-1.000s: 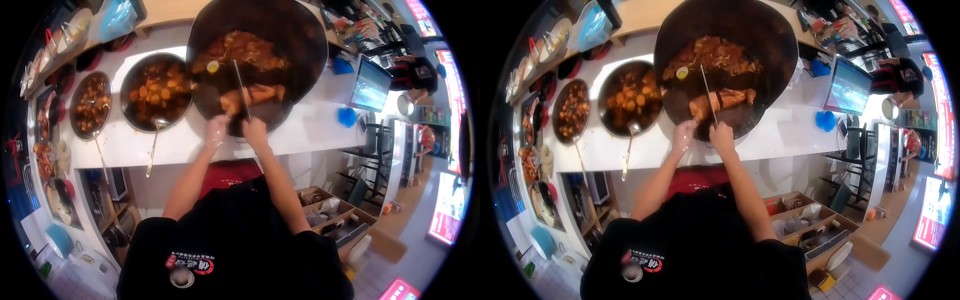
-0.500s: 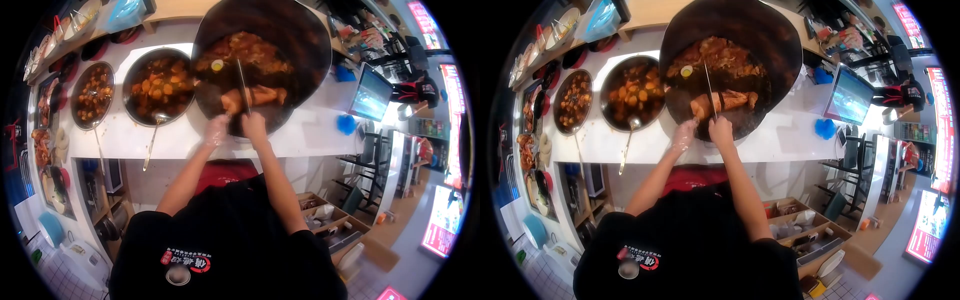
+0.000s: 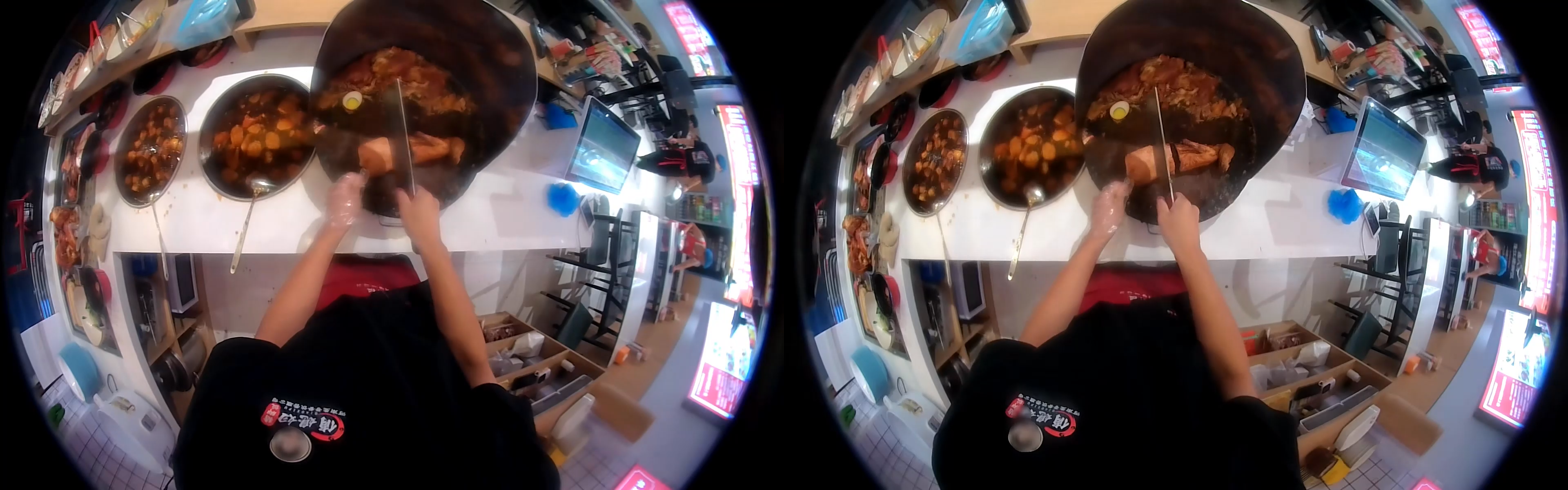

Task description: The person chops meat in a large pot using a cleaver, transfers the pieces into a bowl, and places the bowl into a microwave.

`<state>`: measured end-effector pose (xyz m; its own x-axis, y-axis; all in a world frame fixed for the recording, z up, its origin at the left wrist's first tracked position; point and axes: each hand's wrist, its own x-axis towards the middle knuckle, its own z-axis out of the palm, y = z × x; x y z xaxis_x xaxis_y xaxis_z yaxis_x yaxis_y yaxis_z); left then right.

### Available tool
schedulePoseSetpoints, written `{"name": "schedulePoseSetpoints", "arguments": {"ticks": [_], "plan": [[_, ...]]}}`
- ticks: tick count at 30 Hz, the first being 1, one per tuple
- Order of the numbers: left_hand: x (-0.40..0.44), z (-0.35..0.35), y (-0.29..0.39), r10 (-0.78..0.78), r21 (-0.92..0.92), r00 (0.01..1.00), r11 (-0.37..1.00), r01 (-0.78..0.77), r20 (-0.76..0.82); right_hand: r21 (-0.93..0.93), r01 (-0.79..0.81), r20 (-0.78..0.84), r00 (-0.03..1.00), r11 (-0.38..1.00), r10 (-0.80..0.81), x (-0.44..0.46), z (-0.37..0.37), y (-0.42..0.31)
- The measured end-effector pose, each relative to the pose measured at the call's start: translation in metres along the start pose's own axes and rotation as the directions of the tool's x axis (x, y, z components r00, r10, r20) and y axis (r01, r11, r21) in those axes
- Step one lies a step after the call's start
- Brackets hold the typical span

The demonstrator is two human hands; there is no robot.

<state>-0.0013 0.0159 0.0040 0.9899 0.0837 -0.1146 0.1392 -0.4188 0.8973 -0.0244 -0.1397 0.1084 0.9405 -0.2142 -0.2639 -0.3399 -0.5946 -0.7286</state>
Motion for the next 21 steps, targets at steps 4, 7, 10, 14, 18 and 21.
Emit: {"name": "schedulePoseSetpoints", "arguments": {"ticks": [4, 7, 10, 14, 18, 21], "plan": [[-0.003, -0.008, 0.015, 0.006, 0.092, 0.999, 0.996, -0.01, 0.047, -0.011, 0.041, -0.013, 0.999, 0.999, -0.041, -0.002, 0.01, -0.006], [-0.004, -0.006, 0.01, 0.047, 0.146, 0.998, 0.988, -0.052, 0.036, -0.093, 0.091, -0.012, 0.996, 0.992, -0.092, -0.001, 0.017, 0.001], [-0.001, -0.005, 0.005, 0.029, 0.083, 0.996, 0.996, -0.036, 0.084, -0.047, 0.012, 0.03, 0.999, 0.999, -0.01, -0.006, 0.005, -0.014], [-0.003, -0.001, 0.002, 0.071, 0.019, 0.997, 0.997, -0.072, 0.035, 0.008, 0.072, -0.052, 0.996, 0.997, -0.072, -0.005, 0.005, -0.018], [-0.004, -0.011, 0.021, 0.104, 0.209, 0.991, 0.971, -0.121, 0.088, -0.085, 0.066, -0.02, 0.998, 0.994, -0.068, 0.001, 0.018, 0.002], [-0.003, -0.01, 0.018, 0.134, 0.238, 0.986, 0.959, -0.155, 0.099, -0.096, 0.048, -0.013, 0.999, 0.994, -0.05, 0.002, 0.019, 0.003]]}}
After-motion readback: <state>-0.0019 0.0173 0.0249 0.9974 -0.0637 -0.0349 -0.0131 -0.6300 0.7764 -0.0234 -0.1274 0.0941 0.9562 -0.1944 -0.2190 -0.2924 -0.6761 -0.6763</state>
